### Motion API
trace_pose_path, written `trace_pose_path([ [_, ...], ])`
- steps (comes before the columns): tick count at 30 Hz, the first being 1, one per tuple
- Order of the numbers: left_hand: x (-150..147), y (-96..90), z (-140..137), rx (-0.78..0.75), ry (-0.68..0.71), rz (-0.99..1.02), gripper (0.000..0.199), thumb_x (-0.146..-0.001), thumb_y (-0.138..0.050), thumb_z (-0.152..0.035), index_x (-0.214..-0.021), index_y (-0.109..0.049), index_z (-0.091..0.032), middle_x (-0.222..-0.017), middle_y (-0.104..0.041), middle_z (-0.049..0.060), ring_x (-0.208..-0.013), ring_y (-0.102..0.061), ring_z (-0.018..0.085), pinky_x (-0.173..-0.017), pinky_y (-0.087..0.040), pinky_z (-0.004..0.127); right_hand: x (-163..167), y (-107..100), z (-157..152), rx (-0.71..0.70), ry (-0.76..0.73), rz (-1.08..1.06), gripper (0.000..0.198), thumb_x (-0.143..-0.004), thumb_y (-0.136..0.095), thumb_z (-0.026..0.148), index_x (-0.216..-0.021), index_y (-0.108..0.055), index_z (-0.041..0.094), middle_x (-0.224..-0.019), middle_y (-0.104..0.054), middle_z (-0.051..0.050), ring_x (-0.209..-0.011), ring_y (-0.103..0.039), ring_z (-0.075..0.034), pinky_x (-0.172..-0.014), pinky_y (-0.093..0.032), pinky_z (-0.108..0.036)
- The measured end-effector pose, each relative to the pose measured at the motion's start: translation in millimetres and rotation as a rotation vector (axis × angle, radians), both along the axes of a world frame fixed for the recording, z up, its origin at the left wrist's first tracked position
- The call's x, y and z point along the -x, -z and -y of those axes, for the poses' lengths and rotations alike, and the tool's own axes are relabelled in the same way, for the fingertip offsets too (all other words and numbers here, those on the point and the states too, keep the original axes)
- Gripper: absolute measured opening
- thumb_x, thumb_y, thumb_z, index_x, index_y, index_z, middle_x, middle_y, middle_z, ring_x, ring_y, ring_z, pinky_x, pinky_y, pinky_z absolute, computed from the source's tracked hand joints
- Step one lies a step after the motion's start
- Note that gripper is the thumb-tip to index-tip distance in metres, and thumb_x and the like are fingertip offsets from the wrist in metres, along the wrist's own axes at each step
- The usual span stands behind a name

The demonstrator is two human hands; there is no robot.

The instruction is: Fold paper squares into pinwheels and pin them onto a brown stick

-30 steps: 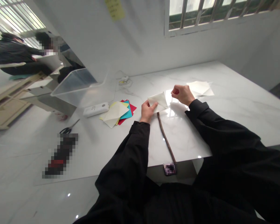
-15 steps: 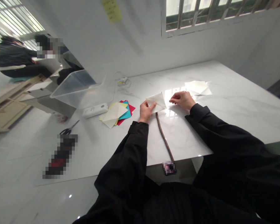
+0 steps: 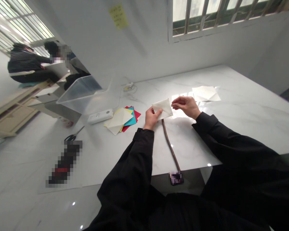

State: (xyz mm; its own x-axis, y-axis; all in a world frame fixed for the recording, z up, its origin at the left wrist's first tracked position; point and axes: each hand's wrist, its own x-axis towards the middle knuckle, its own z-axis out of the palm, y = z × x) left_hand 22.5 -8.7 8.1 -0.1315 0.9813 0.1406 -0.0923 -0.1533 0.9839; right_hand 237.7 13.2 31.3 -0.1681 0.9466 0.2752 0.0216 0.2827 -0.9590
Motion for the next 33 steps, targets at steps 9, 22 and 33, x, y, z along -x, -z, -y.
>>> trace_pose_path([
  [9,-0.1,-1.4,1.9,0.014,0.066,0.019,0.047,-0.065,-0.092,-0.042,-0.100,-0.077,-0.015,-0.098,-0.082,0.009,-0.084,-0.073,0.022,-0.080,-0.058,0.034,15.1,13.9,5.6,-0.299,0.021,0.307,0.021,-0.088,-0.082,0.050,-0.090,-0.084,0.030,-0.124,-0.065,-0.010,-0.115,-0.066,-0.030,-0.091,-0.061,-0.046],
  [22,-1.4,-0.9,2.2,0.019,0.108,0.029,0.052,-0.061,-0.094,-0.047,-0.098,-0.077,-0.015,-0.091,-0.080,0.006,-0.079,-0.071,0.020,-0.077,-0.057,0.033,21.1,20.8,4.9,-0.262,-0.002,0.289,0.027,-0.090,-0.080,0.054,-0.092,-0.084,0.027,-0.108,-0.067,-0.009,-0.096,-0.066,-0.025,-0.085,-0.058,-0.044],
  [33,-0.7,2.1,-2.4,-0.021,0.159,0.040,0.054,-0.061,-0.097,-0.048,-0.100,-0.079,-0.014,-0.094,-0.081,0.007,-0.080,-0.071,0.019,-0.078,-0.056,0.031,21.8,22.1,3.6,-0.197,-0.004,0.262,0.037,-0.087,-0.080,0.058,-0.093,-0.084,0.022,-0.106,-0.072,-0.010,-0.093,-0.068,-0.023,-0.077,-0.058,-0.036],
])
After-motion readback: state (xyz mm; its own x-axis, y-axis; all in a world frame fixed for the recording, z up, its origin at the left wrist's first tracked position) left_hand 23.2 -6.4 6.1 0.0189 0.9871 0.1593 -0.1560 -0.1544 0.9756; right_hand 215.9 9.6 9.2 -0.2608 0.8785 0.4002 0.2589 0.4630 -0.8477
